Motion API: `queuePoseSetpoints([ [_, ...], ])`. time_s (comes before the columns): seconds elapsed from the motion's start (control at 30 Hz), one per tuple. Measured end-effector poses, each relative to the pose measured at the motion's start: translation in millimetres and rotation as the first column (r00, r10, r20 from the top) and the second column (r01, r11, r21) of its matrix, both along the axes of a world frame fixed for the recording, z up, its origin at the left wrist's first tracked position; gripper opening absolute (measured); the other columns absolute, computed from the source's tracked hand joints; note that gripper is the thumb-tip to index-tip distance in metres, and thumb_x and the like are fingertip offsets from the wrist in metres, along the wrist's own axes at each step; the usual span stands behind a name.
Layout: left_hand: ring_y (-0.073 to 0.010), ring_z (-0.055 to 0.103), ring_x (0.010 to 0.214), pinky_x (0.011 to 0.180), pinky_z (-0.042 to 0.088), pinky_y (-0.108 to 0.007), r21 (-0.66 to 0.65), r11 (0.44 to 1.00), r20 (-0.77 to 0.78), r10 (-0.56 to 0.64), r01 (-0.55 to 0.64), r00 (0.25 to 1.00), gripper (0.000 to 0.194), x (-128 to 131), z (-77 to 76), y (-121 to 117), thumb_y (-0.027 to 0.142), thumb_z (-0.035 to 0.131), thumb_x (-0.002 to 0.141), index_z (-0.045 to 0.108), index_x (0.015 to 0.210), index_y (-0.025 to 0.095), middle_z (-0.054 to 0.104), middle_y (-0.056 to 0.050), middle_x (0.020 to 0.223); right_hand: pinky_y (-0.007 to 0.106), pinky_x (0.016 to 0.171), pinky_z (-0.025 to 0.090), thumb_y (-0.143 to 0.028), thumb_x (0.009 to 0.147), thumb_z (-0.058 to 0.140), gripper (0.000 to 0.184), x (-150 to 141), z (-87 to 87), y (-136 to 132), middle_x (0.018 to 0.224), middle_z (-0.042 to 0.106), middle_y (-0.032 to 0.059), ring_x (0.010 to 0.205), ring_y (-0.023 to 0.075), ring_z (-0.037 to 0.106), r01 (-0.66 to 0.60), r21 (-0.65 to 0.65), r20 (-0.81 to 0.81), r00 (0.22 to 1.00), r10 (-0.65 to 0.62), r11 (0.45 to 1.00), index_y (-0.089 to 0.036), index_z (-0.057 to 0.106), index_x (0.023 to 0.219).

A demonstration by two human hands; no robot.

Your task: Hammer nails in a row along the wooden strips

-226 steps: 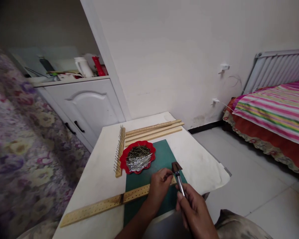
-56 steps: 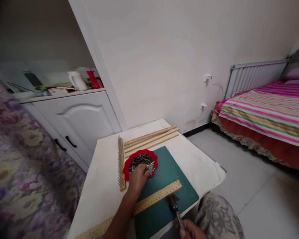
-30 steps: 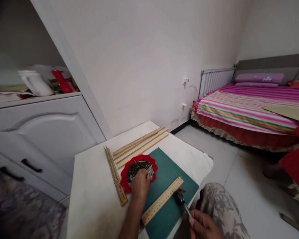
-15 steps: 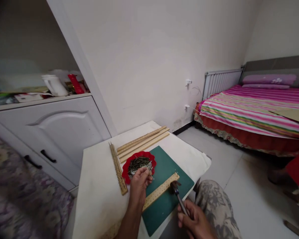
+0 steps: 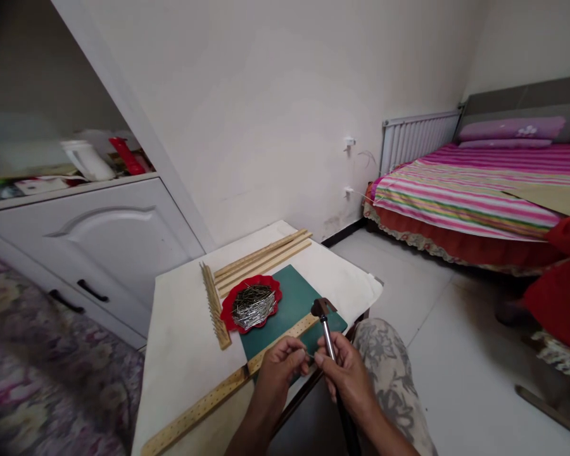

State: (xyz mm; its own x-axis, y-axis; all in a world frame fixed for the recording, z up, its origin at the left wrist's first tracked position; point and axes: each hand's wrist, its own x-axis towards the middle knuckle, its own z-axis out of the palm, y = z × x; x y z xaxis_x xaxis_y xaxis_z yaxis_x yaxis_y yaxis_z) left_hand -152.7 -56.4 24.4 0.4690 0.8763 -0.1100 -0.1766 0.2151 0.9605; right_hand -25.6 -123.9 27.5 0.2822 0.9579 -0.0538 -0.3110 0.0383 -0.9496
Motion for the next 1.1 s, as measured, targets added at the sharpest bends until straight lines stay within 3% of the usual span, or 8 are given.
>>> queuePoseSetpoints([
  [0.1, -0.0108, 0.054, 0.057, 0.06, 0.042, -0.022, 0.264, 0.958, -0.241, -0.051, 0.116, 0.969, 0.01, -8, -1.1, -6, 0.024, 0.058, 0.076, 0.064, 0.075, 0.016, 0.058, 0.001, 0.058, 0.013, 0.027, 0.025, -0.046, 0.072, 0.067, 0.036, 4, -1.4, -7, 0.056, 0.05, -0.0106, 0.026, 0.0002, 0.029, -0.031, -0.011, -0.005, 0.999, 0.031, 0.999, -0.02, 0.05, 0.089],
  [0.23, -0.0148, 0.056, 0.078, 0.072, 0.043, -0.024, 0.618, 0.741, -0.418, 0.029, 0.261, 0.908, 0.018, -12, 3.8, -15, 0.022, 0.05, 0.083, 0.067, 0.076, 0.019, 0.061, -0.004, 0.08, 0.013, 0.028, 0.023, -0.044, 0.072, 0.068, 0.034, 3, -3.4, -10, 0.055, 0.046, -0.0115, 0.027, 0.0, 0.028, -0.064, -0.024, -0.014, 0.998, 0.064, 0.998, -0.02, 0.05, 0.087],
  [0.33, -0.0152, 0.055, 0.082, 0.073, 0.043, -0.024, 0.698, 0.648, -0.483, 0.112, 0.305, 0.868, 0.02, -8, 5.3, -18, 0.02, 0.048, 0.085, 0.067, 0.079, 0.02, 0.059, -0.005, 0.085, 0.013, 0.029, 0.023, -0.043, 0.073, 0.067, 0.032, 2, -7.6, -8, 0.056, 0.046, -0.0112, 0.028, 0.0, 0.028, -0.083, -0.04, -0.018, 0.996, 0.082, 0.996, -0.02, 0.049, 0.087],
  [0.47, -0.014, 0.057, 0.076, 0.069, 0.043, -0.023, 0.649, 0.709, -0.497, 0.12, 0.276, 0.86, 0.018, -1, -0.5, -5, 0.02, 0.049, 0.084, 0.065, 0.077, 0.02, 0.061, -0.003, 0.078, 0.013, 0.029, 0.021, -0.044, 0.077, 0.063, 0.032, 8, -14.3, -5, 0.061, 0.051, -0.0092, 0.029, -0.0007, 0.028, -0.055, -0.075, 0.0, 0.998, 0.055, 0.996, -0.02, 0.049, 0.092],
  [0.57, -0.0137, 0.058, 0.068, 0.065, 0.044, -0.023, 0.558, 0.828, -0.458, 0.252, 0.055, 0.853, 0.01, 8, -8.0, 19, 0.023, 0.054, 0.079, 0.061, 0.074, 0.018, 0.062, 0.0, 0.07, 0.013, 0.029, 0.021, -0.046, 0.079, 0.06, 0.032, 17, -19.5, -6, 0.062, 0.051, -0.0084, 0.029, -0.0002, 0.03, -0.032, -0.109, 0.035, 0.999, 0.036, 0.994, -0.02, 0.049, 0.093],
  [0.67, -0.0146, 0.059, 0.067, 0.064, 0.046, -0.023, 0.462, 0.883, -0.414, 0.297, -0.082, 0.861, 0.014, 22, -15.6, 46, 0.029, 0.054, 0.079, 0.061, 0.078, 0.017, 0.063, 0.0, 0.068, 0.014, 0.029, 0.022, -0.048, 0.078, 0.06, 0.034, 23, -24.9, -9, 0.062, 0.05, -0.0083, 0.028, 0.0002, 0.031, -0.048, -0.149, 0.047, 0.997, 0.056, 0.988, -0.019, 0.049, 0.092],
  [0.83, -0.0154, 0.06, 0.071, 0.068, 0.046, -0.025, 0.519, 0.847, -0.389, 0.358, -0.12, 0.849, 0.021, 40, -31.1, 75, 0.033, 0.052, 0.08, 0.063, 0.081, 0.015, 0.066, -0.002, 0.075, 0.014, 0.028, 0.022, -0.048, 0.078, 0.06, 0.033, 29, -30.9, -11, 0.062, 0.05, -0.0077, 0.03, 0.0011, 0.031, -0.069, -0.182, 0.063, 0.995, 0.081, 0.981, -0.02, 0.049, 0.091],
  [1.1, -0.0149, 0.06, 0.072, 0.068, 0.046, -0.025, 0.584, 0.805, -0.39, 0.395, -0.108, 0.832, 0.02, 44, -44.7, 81, 0.032, 0.052, 0.081, 0.064, 0.082, 0.016, 0.066, -0.002, 0.077, 0.016, 0.031, 0.022, -0.046, 0.076, 0.063, 0.032, 37, -28.2, -10, 0.065, 0.052, -0.0051, 0.036, 0.0034, 0.033, -0.015, -0.175, 0.04, 0.999, 0.022, 0.984, -0.019, 0.052, 0.089],
])
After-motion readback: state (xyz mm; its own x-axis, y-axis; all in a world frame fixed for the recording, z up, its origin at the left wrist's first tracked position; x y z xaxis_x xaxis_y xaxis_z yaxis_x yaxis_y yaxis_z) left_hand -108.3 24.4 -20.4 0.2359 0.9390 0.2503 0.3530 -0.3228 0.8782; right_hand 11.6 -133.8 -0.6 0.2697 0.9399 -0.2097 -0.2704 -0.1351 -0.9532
